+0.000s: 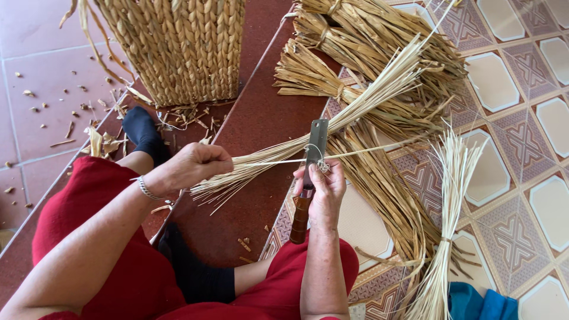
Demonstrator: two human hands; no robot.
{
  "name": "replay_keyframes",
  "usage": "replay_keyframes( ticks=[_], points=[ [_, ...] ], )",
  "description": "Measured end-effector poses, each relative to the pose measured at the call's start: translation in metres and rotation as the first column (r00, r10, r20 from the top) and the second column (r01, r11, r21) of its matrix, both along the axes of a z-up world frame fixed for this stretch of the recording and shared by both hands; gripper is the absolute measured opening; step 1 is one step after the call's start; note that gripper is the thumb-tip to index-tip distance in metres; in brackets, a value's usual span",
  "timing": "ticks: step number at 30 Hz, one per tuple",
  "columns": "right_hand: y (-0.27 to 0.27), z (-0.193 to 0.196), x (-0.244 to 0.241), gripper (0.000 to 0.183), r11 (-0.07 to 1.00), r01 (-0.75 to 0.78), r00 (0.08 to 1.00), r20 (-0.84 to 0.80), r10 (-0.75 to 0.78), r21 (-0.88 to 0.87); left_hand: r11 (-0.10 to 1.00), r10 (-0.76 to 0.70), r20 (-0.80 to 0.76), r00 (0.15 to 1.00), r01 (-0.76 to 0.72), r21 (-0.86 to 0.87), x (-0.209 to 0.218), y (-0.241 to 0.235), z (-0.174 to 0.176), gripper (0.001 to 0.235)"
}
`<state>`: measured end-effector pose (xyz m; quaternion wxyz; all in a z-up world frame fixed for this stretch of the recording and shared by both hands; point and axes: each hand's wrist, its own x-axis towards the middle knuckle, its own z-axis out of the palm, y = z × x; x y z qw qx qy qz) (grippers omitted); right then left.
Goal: The person sits on the floor and weaves a rectangular basket using dried palm leaves. They interlace the leaves through a frame, then use a knife to split and trim additional leaves for continued weaving.
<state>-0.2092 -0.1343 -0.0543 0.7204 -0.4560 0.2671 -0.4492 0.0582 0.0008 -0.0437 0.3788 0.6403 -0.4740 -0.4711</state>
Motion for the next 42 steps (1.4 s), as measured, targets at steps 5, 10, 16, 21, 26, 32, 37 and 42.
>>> replay_keyframes(
  ticks=[5, 10, 16, 21, 26, 32, 37, 42],
  points=[
    [-0.006, -0.004, -0.006, 0.016, 0.999, 0.017, 1.000, 0.004, -0.017, -0.027, 0.997, -0.032, 0.016, 0.999, 0.031, 0.066, 0.011, 0.001, 0.002, 0.023],
    [-0.013, -0.002, -0.012, 0.016, 0.996, 0.073, 0.997, -0.012, -0.074, -0.051, 0.997, -0.046, 0.030, 0.998, 0.044, 0.056, 0.026, 0.002, 0.000, 0.021],
    [-0.004, 0.003, -0.005, 0.018, 0.990, 0.125, 0.990, -0.062, -0.128, -0.059, 0.988, -0.028, 0.170, 0.985, 0.054, -0.147, 0.012, -0.005, 0.013, 0.018],
    [0.010, 0.005, 0.011, 0.017, 0.994, 0.037, 0.989, -0.136, -0.052, -0.107, 0.954, 0.068, 0.317, 0.946, 0.032, -0.299, -0.028, -0.018, 0.024, 0.016],
    [0.013, 0.004, 0.009, 0.021, 1.000, -0.003, 0.998, -0.066, 0.001, -0.030, 0.944, 0.107, 0.333, 0.937, 0.010, -0.331, -0.035, -0.025, 0.024, 0.010],
    [-0.004, -0.004, -0.003, 0.015, 0.993, 0.120, 0.988, -0.098, -0.122, -0.024, 0.974, 0.033, 0.320, 0.947, 0.041, -0.223, -0.019, -0.021, 0.013, 0.013],
    [-0.025, -0.004, -0.028, 0.010, 0.990, 0.137, 0.984, 0.116, -0.138, 0.015, 0.996, -0.006, 0.223, 0.975, 0.025, -0.082, -0.001, -0.016, 0.009, 0.016],
    [-0.017, -0.005, -0.025, 0.020, 0.988, 0.134, 0.984, 0.105, -0.142, 0.078, 0.990, 0.025, 0.279, 0.960, 0.016, -0.143, -0.012, -0.021, 0.012, 0.022]
  ],
)
